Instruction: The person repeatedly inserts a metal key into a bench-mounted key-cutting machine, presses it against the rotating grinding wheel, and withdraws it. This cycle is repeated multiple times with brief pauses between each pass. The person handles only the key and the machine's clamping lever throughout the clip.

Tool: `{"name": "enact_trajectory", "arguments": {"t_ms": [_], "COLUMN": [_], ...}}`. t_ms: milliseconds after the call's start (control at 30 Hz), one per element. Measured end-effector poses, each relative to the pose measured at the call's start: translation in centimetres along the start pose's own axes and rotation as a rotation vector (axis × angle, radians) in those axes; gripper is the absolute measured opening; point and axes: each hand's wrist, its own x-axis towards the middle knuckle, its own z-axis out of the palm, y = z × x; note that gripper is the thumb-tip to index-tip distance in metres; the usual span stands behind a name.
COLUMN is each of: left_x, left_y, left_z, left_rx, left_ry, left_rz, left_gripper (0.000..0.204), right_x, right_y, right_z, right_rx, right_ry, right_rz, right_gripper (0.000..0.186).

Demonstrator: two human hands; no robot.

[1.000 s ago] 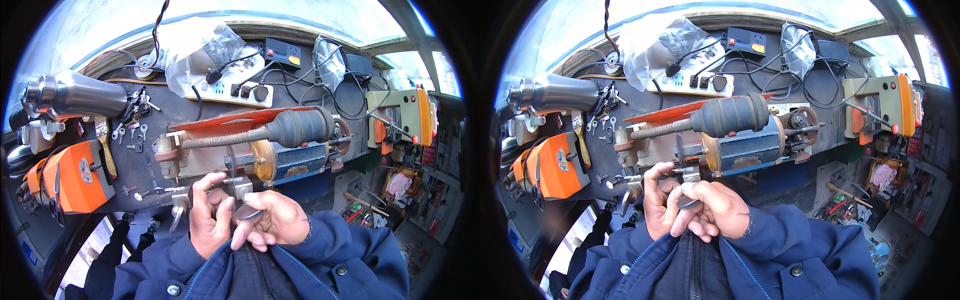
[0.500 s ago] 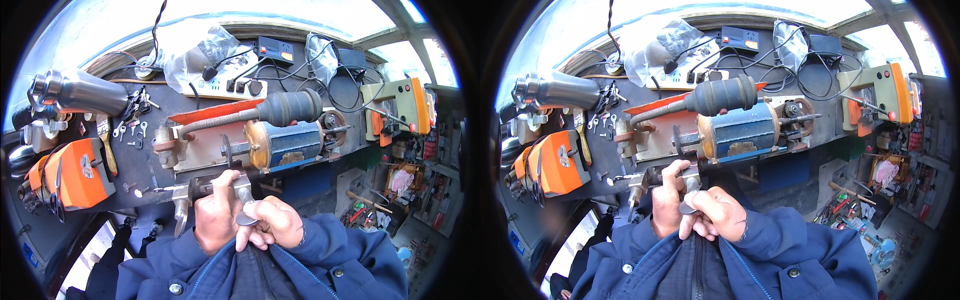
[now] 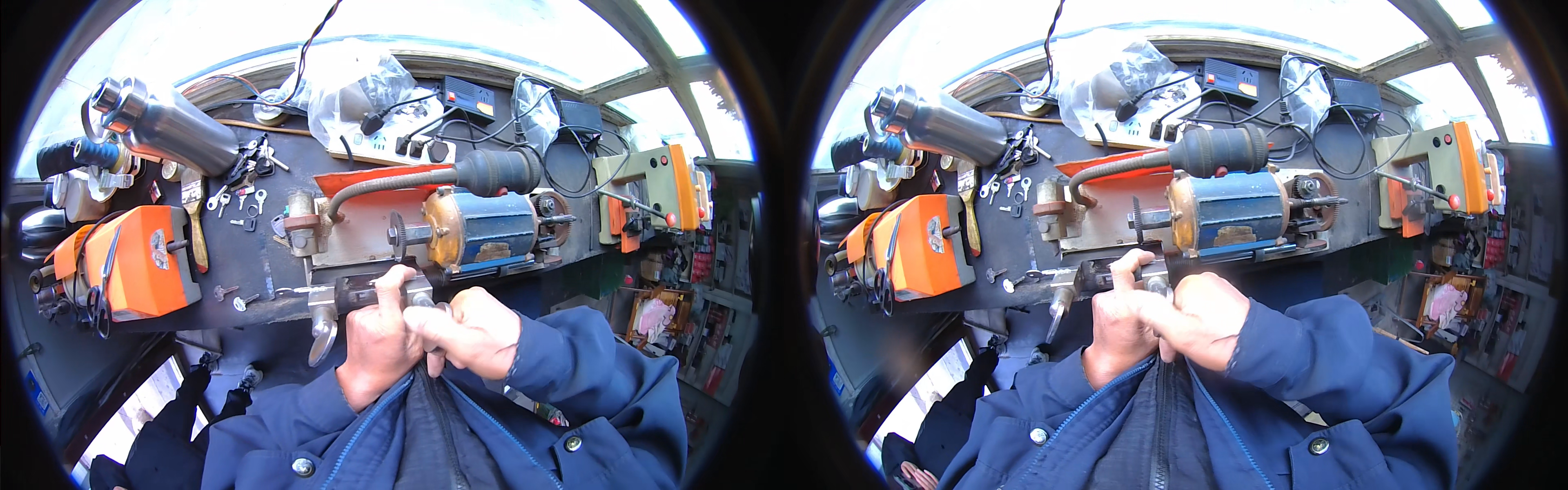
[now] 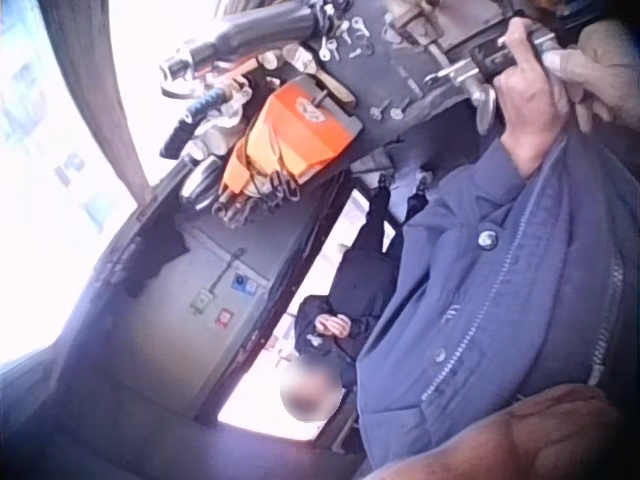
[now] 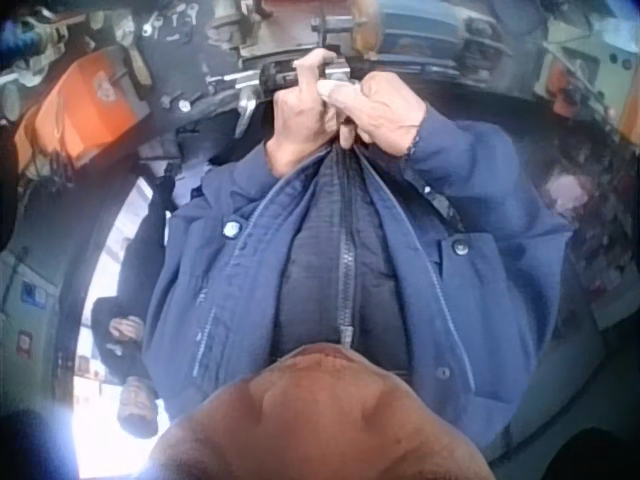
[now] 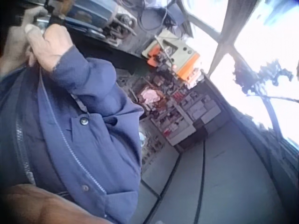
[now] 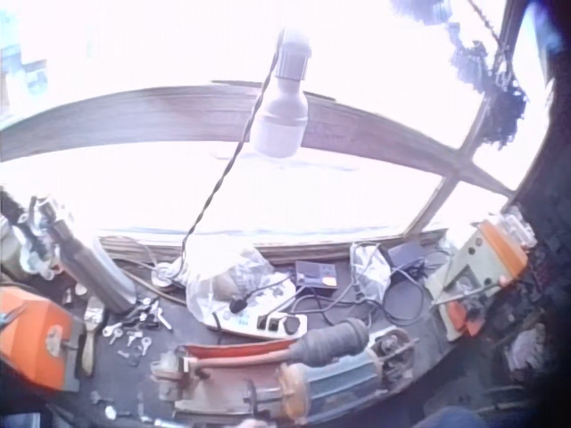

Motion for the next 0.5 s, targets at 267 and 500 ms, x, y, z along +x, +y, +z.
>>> {"name": "enact_trajectory", "arguments": {"t_ms": [267,500], "left_x": [-0.4,-0.2], "left_y": [-0.8,-1.1], "left_z": [0.0,-0.2], "left_rx": [-0.003,-0.001], "left_ry": [-0.044,-0.078], "left_rz": [-0.083,-0.055], "left_gripper": [0.055,0.06], "right_x": [0.3,0.2], "right_y": [2.4,3.0], "right_z": [4.6,3.7], "right_rx": [1.381,1.299], "right_ry": [-0.098,-0.153], "right_rz": [0.107,0.161], "right_gripper": [0.06,0.058]}}
